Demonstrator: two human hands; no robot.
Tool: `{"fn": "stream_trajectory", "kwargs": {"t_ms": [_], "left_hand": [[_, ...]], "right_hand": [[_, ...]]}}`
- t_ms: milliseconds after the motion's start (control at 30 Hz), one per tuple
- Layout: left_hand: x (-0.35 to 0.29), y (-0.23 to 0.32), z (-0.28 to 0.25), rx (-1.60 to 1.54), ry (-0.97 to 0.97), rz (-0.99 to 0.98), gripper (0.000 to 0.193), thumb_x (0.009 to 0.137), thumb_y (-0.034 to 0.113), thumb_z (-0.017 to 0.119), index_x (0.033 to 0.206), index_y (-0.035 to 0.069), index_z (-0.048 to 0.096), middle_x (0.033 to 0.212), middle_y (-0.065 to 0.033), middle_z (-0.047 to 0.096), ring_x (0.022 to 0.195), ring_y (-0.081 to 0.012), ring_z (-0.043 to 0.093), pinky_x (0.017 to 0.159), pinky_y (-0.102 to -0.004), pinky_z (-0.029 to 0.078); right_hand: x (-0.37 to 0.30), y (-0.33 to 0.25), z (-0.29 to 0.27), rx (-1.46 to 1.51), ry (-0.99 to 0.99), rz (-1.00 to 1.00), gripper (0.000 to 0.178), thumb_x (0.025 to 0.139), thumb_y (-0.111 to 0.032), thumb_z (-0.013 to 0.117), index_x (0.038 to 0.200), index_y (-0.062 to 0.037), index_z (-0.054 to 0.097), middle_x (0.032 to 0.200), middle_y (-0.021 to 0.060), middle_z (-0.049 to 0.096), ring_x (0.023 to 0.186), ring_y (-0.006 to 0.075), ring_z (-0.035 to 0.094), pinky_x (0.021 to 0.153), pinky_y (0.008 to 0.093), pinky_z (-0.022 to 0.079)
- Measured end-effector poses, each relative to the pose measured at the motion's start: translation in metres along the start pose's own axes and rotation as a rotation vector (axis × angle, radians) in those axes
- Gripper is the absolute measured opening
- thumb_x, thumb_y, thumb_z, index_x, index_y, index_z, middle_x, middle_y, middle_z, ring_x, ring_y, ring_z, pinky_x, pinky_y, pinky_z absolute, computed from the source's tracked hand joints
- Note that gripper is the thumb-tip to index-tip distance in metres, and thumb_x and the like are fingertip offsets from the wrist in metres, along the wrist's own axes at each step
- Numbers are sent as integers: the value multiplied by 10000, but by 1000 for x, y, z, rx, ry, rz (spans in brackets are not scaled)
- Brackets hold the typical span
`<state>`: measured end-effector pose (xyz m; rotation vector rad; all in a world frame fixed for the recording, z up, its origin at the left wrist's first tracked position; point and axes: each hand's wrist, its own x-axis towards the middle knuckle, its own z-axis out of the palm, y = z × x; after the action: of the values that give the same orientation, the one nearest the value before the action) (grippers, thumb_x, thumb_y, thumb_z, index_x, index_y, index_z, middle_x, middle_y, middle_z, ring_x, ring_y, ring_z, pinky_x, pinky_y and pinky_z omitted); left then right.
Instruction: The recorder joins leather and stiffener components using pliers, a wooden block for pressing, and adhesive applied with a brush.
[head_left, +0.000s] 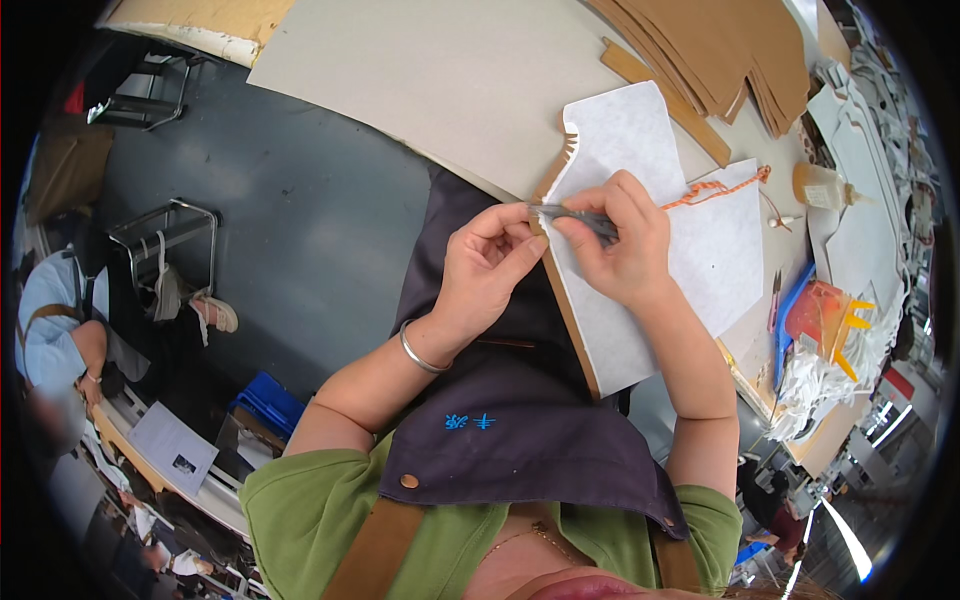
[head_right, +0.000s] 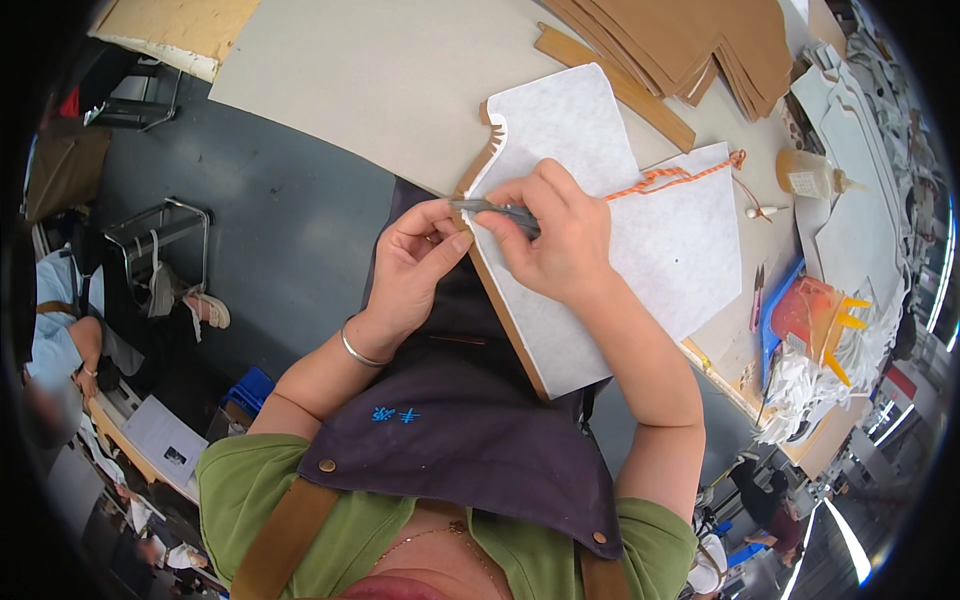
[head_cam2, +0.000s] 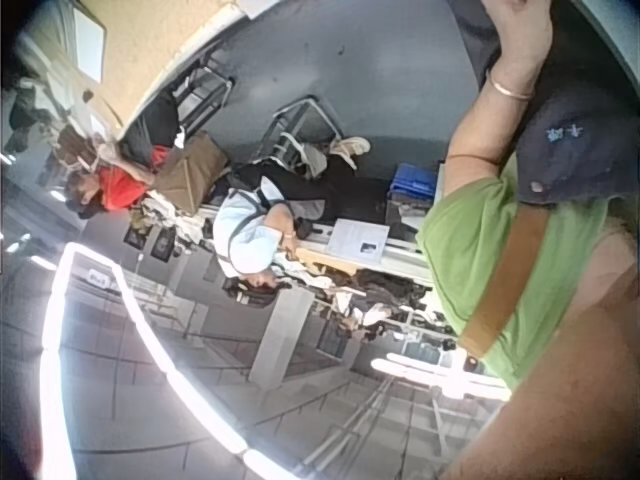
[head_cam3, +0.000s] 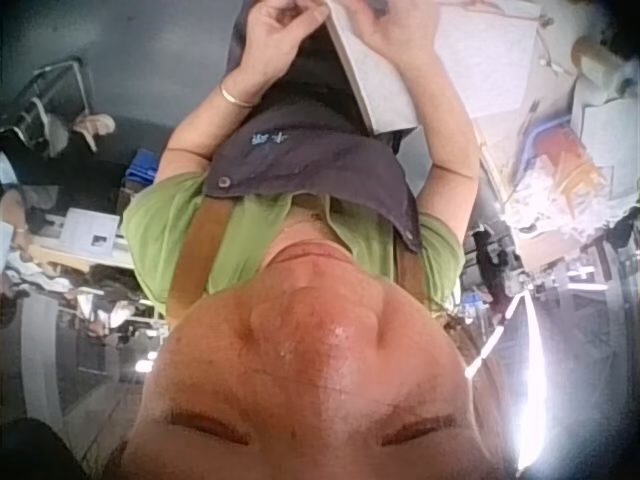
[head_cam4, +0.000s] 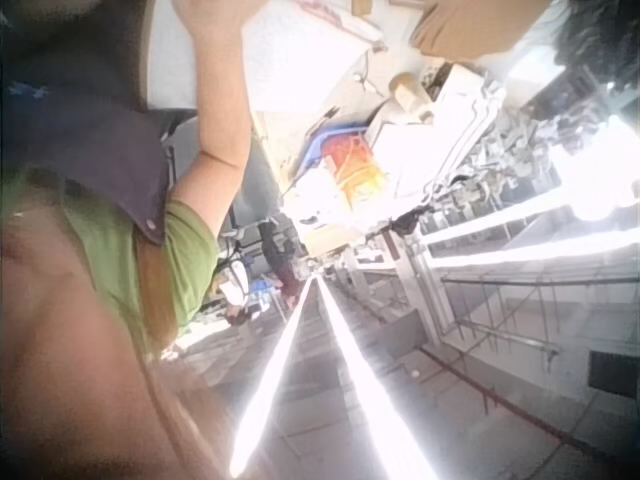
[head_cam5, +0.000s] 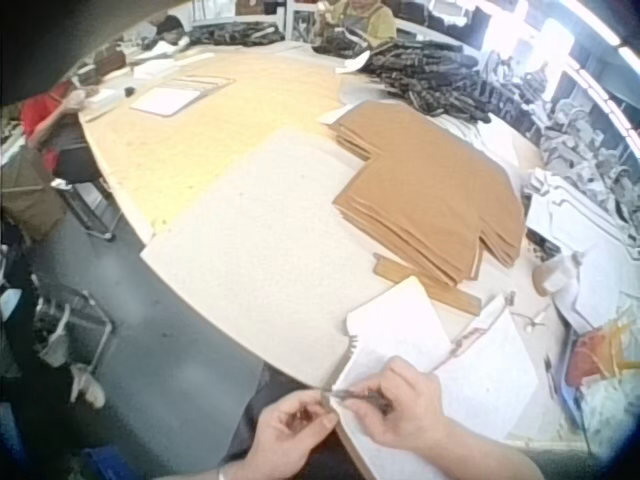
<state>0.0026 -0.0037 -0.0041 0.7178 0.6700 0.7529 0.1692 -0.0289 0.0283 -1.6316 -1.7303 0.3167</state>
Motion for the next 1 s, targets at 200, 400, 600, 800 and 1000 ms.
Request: {"fn": "stream_trajectory", "kwargs": {"t_ms": [200,400,600,800,1000], "left_hand": [[0,-1,-1,53,-12,33,283,851,-16,590,1132,-13,558,796,34,564,715,-17,484,659,-170,402],[-1,-1,-1,71,-11,68,309,850,-19,588,1157,-5,556,785,38,560,701,-13,474,636,-167,389],[0,-2,0,25,-25,65,322,852,-32,579,1172,-9,543,796,31,558,708,-17,476,647,-172,397],[-1,-1,0,-1,-26,66,330,854,-35,579,1180,-18,533,810,25,561,727,-23,484,672,-179,411],[-2,-5,-1,-16,-39,71,333,854,-30,585,1182,-24,526,822,17,567,751,-31,495,694,-188,424]], "right_hand": [[1,-1,-4,58,85,93,194,676,-110,756,796,-74,608,697,41,505,556,172,521,465,268,414],[-5,-13,-2,-37,57,94,196,687,-128,755,811,-77,611,713,35,506,518,162,515,435,262,406],[-6,-11,3,-80,85,61,193,693,-150,754,806,-83,613,700,24,491,479,153,498,396,263,378],[-6,-16,0,-127,83,71,200,697,-169,754,812,-86,614,702,24,482,470,150,490,386,268,368],[-5,-16,5,-98,77,81,202,699,-173,752,819,-90,612,705,23,472,462,147,484,384,267,364]]}}
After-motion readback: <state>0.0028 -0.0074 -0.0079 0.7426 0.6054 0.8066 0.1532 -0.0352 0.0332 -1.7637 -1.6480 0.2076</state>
